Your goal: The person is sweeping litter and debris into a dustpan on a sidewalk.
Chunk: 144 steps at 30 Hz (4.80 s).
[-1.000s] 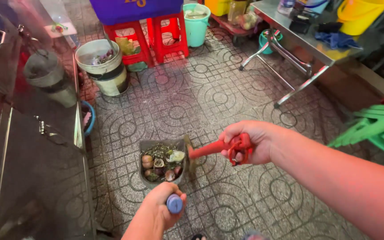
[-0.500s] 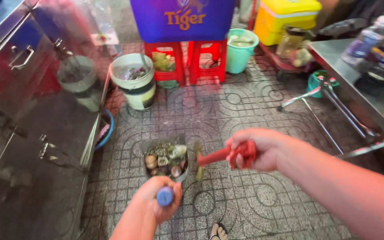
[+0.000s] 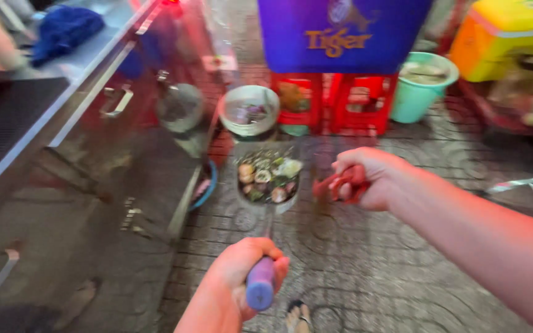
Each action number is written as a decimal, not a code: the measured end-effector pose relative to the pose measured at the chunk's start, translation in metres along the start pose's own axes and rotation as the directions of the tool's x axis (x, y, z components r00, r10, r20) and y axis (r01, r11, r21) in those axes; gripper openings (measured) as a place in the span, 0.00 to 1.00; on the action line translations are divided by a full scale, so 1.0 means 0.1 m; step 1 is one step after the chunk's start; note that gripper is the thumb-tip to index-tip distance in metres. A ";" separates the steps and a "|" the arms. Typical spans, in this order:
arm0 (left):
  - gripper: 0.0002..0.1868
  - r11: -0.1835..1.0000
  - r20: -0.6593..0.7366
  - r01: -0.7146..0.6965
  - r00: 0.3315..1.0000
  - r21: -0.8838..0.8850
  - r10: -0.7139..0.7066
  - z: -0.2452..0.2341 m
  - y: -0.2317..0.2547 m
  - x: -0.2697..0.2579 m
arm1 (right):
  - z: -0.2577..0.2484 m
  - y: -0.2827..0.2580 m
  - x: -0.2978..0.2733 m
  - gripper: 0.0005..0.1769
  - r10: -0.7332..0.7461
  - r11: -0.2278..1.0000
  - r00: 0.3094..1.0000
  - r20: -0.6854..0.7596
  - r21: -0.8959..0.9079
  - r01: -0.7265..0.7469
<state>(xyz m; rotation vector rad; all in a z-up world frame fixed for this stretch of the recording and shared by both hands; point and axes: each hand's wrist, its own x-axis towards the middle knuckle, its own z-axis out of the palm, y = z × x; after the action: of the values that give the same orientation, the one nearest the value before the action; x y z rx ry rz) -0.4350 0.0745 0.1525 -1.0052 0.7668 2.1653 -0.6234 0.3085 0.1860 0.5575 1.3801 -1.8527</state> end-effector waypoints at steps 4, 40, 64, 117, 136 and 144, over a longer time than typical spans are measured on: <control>0.06 0.956 -0.248 -0.287 0.924 0.060 0.293 0.38 0.56 -0.59 | 0.31 -0.35 0.61 0.09 -0.031 0.999 0.999 -0.030 0.025 0.032; 0.06 0.842 -0.448 -0.422 0.714 0.337 0.537 0.75 2.42 2.21 | -0.22 -1.36 1.95 0.24 0.402 0.898 0.869 -0.289 -0.061 -0.435; 0.06 0.748 -0.382 -0.433 0.666 0.503 0.641 0.48 1.96 1.56 | -0.18 -1.06 1.51 0.27 0.366 0.921 0.921 -0.134 -0.089 -0.380; 0.08 0.140 -0.296 -0.411 0.818 -0.901 0.492 -0.31 -1.99 0.95 | -0.02 0.76 0.27 0.23 0.522 0.583 0.844 -0.121 -0.672 -0.457; 0.05 -0.634 -0.627 -0.352 0.728 -0.689 0.277 -1.58 -4.13 -0.72 | 1.64 2.69 -1.36 0.27 0.644 0.121 0.761 0.076 -0.993 -0.003; 0.06 -0.705 -0.660 -0.488 0.751 -0.514 -0.038 -2.01 -5.31 -0.97 | 1.99 3.73 -2.07 0.29 0.772 -0.035 0.635 0.020 -0.997 0.075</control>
<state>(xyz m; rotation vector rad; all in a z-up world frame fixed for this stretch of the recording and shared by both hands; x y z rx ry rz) 0.0935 0.2407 -0.0052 -2.1807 -2.1967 2.9107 -0.1879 0.1320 0.1688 -0.4192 1.3749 -0.1167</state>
